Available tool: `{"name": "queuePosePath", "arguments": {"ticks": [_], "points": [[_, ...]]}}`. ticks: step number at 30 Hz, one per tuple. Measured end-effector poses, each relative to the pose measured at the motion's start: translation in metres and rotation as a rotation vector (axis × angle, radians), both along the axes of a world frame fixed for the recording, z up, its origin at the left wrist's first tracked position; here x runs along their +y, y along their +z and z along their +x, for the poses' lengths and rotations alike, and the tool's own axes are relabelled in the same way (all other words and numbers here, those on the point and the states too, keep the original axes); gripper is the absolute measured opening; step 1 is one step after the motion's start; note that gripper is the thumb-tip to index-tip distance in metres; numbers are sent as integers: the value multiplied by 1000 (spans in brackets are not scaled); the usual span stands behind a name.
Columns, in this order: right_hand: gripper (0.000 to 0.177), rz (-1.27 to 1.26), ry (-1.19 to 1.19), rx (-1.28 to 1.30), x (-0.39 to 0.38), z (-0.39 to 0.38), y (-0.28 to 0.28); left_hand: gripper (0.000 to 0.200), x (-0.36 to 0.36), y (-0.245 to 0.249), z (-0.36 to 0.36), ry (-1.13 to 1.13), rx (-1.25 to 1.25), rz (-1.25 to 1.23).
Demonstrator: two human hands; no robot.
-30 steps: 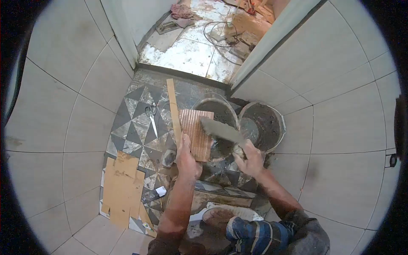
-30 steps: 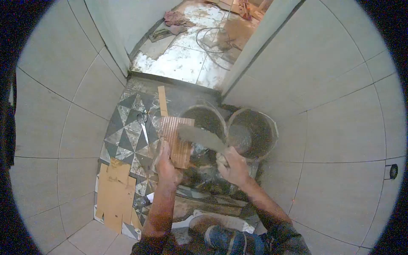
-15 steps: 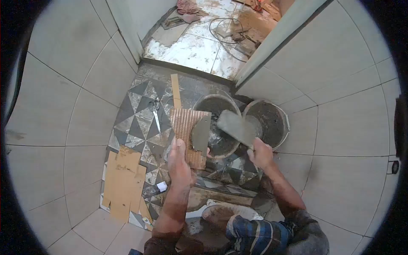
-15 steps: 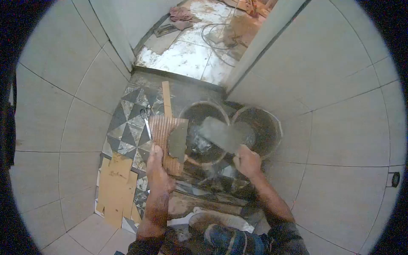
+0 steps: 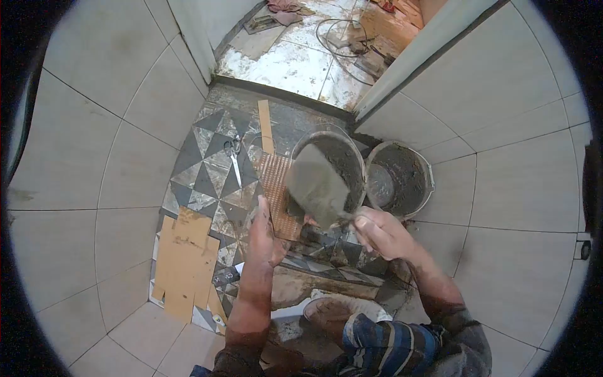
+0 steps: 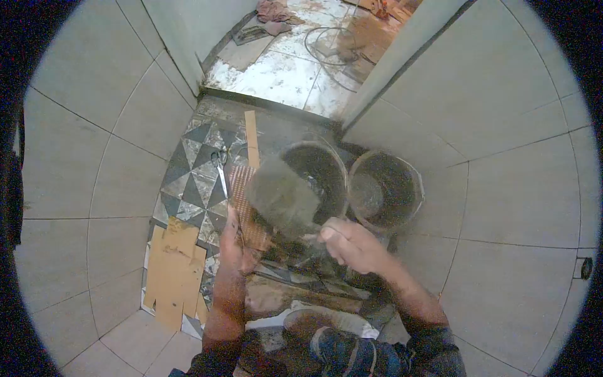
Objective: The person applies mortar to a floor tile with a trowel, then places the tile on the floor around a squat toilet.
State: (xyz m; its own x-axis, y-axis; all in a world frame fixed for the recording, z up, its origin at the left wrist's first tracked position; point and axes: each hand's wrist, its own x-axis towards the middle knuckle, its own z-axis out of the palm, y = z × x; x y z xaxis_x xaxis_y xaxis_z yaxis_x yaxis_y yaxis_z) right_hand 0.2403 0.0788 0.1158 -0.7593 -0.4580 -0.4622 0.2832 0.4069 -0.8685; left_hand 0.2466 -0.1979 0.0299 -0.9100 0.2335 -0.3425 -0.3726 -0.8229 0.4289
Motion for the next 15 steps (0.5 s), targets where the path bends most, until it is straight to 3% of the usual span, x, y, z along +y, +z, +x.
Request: {"name": "queuePosePath", "arguments": {"ticks": [2, 4, 7, 9, 12, 15], "points": [[40, 5, 28, -60, -5, -10, -9, 59, 4, 11, 3, 3, -142, -67], [41, 282, 185, 307, -7, -17, -26, 60, 4, 15, 5, 13, -280, -140], [39, 365, 259, 256, 5, -23, -27, 60, -3, 5, 14, 28, -241, -181], [40, 406, 224, 232, 20, -22, -27, 59, -2, 4, 19, 74, -355, -232], [40, 527, 184, 253, 43, -18, -28, 59, -14, -19, 20, 131, -142, -28], [39, 567, 98, 187, 34, -4, -1, 61, -25, -21, 19, 61, -113, 27]]}}
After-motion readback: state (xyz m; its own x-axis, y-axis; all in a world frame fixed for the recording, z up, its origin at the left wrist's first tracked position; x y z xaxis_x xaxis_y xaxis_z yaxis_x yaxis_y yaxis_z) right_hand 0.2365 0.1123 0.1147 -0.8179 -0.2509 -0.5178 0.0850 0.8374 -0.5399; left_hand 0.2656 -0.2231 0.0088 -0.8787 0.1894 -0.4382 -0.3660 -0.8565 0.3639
